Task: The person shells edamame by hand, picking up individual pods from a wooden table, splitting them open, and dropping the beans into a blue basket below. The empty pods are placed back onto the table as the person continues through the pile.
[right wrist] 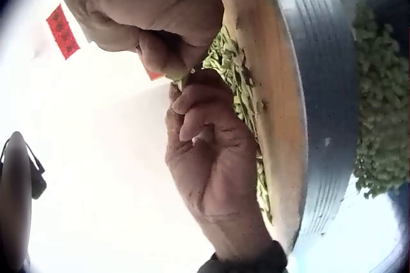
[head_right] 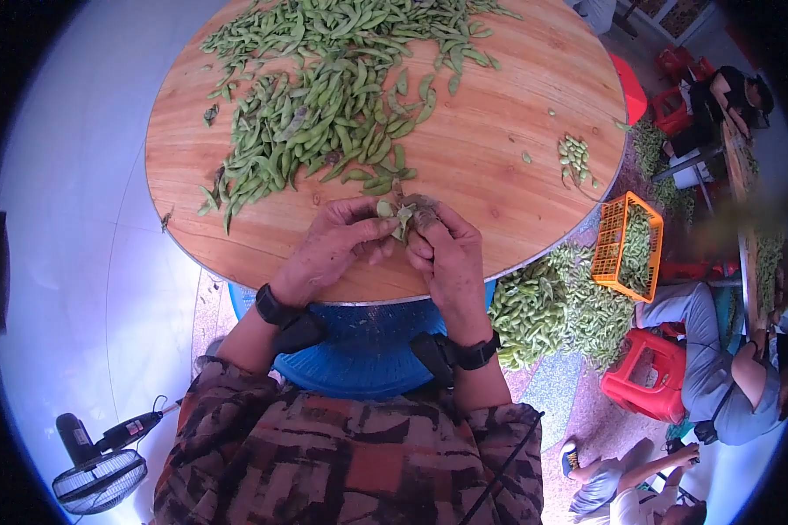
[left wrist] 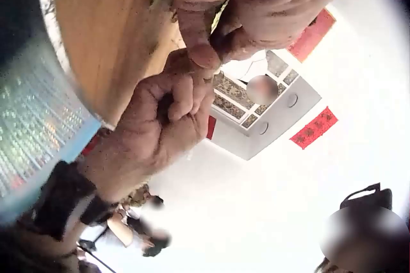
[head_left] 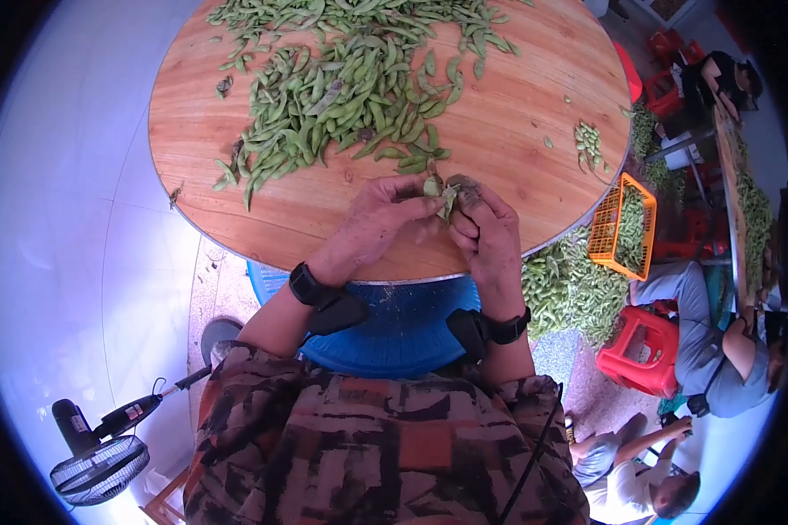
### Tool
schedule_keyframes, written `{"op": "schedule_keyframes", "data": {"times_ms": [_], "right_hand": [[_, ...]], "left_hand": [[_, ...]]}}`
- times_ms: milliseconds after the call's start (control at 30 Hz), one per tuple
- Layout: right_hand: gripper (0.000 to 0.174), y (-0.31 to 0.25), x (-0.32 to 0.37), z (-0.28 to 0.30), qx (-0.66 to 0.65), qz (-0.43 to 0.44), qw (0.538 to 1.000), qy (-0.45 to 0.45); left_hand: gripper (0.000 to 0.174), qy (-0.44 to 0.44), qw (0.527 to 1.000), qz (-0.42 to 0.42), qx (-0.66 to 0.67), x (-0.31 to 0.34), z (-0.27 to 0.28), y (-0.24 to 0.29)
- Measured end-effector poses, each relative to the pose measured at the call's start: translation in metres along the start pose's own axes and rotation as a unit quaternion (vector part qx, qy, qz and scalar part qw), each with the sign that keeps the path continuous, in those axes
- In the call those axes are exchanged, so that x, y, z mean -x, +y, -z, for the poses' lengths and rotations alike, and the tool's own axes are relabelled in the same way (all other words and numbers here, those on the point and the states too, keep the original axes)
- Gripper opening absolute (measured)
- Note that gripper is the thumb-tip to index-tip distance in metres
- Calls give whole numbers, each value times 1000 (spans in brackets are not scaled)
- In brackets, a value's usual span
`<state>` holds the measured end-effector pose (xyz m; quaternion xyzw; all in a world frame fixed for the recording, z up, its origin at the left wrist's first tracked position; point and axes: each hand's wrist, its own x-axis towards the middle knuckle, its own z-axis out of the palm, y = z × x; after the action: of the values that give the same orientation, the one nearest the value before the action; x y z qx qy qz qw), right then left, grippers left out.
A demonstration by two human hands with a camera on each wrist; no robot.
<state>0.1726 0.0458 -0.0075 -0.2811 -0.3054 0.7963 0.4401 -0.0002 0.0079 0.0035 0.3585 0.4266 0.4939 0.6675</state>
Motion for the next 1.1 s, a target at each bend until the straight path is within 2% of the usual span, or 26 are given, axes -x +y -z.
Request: {"op": "schedule_keyframes", "data": {"times_ms": [67, 100, 133, 167, 300, 400, 500, 567, 600, 633, 667, 700, 767, 800, 867, 900, 967, 1000, 1033, 1067, 1100], "right_hand": [[21, 0, -2, 3, -2, -8, 1000, -17], [21, -1, 0, -2, -1, -8, 1000, -17], [24, -3, 3, -9, 200, 84, 976, 8], [27, -4, 5, -13, 391, 171, 904, 32], [31, -2, 6, -7, 428, 199, 882, 1], [27, -3, 10, -11, 438, 205, 875, 33], [26, -5, 12, -13, 411, 199, 887, 68], [26, -12, 15, -21, 274, 93, 953, 87], [26, -12, 15, -22, 274, 93, 953, 86], [26, -11, 16, -22, 313, 105, 939, 92], [27, -10, 17, -21, 352, 115, 924, 97], [27, -9, 17, -19, 352, 114, 924, 98], [28, -6, 18, -17, 516, 266, 811, 75], [28, -7, 20, -18, 516, 266, 811, 76], [31, -10, 24, -24, 539, 317, 778, 60], [31, -9, 24, -23, 539, 317, 778, 60], [27, -6, 23, -22, 538, 303, 785, 53], [27, -7, 23, -23, 538, 301, 785, 52], [25, -11, 23, -26, 449, 211, 866, 55], [23, -14, 23, -27, 350, 116, 928, 56], [23, -15, 21, -26, 350, 115, 928, 56]], "left_hand": [[19, 24, 993, 9, 119, 0, 0, -4], [19, 25, 993, 9, 119, -1, 2, -8], [20, 27, 989, -3, 147, -3, 5, -13], [21, 30, 984, -15, 175, -3, 6, -16], [21, 38, 984, -21, 173, 0, 0, -14], [21, 5, 983, -23, 183, 1, 0, -17], [22, -5, 981, -43, 190, 1, -3, -18], [21, -19, 995, -76, 66, 2, -3, -17], [21, -19, 995, -76, 65, 4, -6, -10], [20, 14, 994, -67, -86, 8, -12, 0], [18, 46, 969, -55, -236, 10, -15, 5], [18, 47, 969, -54, -235, 10, -15, 4], [17, 29, 935, -122, -330, 8, -15, -2], [17, 29, 936, -122, -330, 6, -14, -6], [16, -22, 961, -157, -226, 3, -13, -13], [16, -22, 961, -157, -226, 3, -11, -11], [22, -75, 969, -55, -227, 3, -5, -7], [22, -75, 970, -54, -227, 4, -5, -9], [22, -77, 981, -37, -174, 5, -7, -11], [22, -78, 989, -20, -121, 6, -8, -12], [22, -77, 989, -20, -121, 7, -8, -10]]}}
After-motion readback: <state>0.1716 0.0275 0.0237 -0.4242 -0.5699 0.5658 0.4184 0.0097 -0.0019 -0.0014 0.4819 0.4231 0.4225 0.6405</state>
